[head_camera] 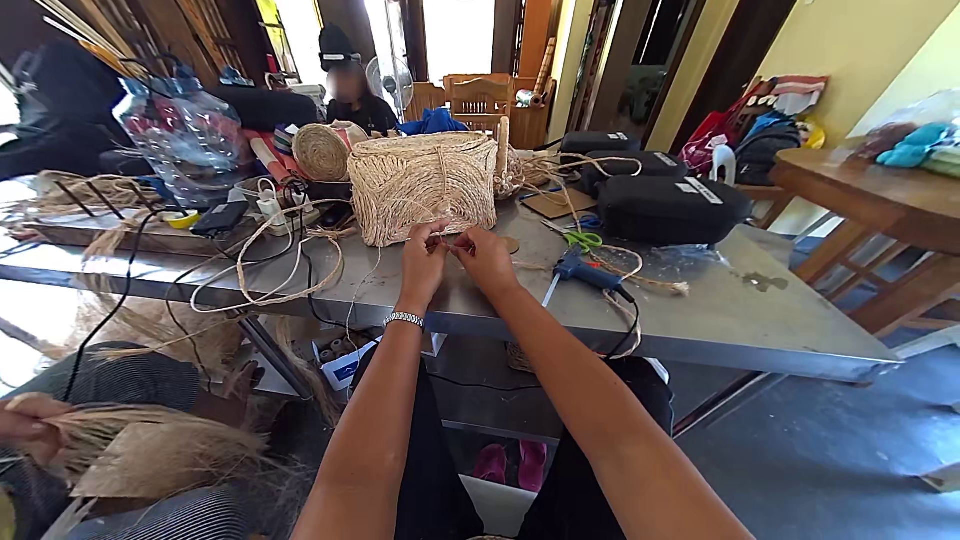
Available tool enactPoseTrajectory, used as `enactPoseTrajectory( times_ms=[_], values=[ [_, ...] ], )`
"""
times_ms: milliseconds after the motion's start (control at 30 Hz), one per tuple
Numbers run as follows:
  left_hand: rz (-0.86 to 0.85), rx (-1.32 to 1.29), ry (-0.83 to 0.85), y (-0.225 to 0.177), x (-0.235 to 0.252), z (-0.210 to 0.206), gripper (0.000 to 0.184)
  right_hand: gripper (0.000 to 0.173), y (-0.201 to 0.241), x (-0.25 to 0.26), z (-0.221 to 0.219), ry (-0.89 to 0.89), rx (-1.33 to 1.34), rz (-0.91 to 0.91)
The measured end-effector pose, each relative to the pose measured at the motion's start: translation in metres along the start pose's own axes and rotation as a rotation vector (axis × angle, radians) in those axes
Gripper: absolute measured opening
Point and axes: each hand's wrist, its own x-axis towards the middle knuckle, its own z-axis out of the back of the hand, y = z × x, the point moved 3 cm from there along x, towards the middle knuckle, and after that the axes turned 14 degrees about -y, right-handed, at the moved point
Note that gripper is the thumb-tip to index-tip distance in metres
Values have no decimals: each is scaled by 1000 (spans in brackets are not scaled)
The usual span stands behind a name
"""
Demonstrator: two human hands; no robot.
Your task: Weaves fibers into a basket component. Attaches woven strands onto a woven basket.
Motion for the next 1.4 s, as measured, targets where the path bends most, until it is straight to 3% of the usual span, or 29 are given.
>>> enactPoseTrajectory(
  times_ms=[500, 1000, 1167, 1400],
  values=[
    [-4, 126, -64, -2, 0, 1, 41, 27, 2, -2, -6, 86, -100, 44],
    [87, -160, -63, 1, -1, 4, 41, 40, -2, -2, -12, 248, 26, -12],
    [69, -141, -34, 0, -1, 3, 42, 32, -1, 0, 0, 12, 33, -6],
    [55, -188, 16, 3, 0, 0, 40, 34, -1, -1, -6, 126, 133, -78]
  ],
)
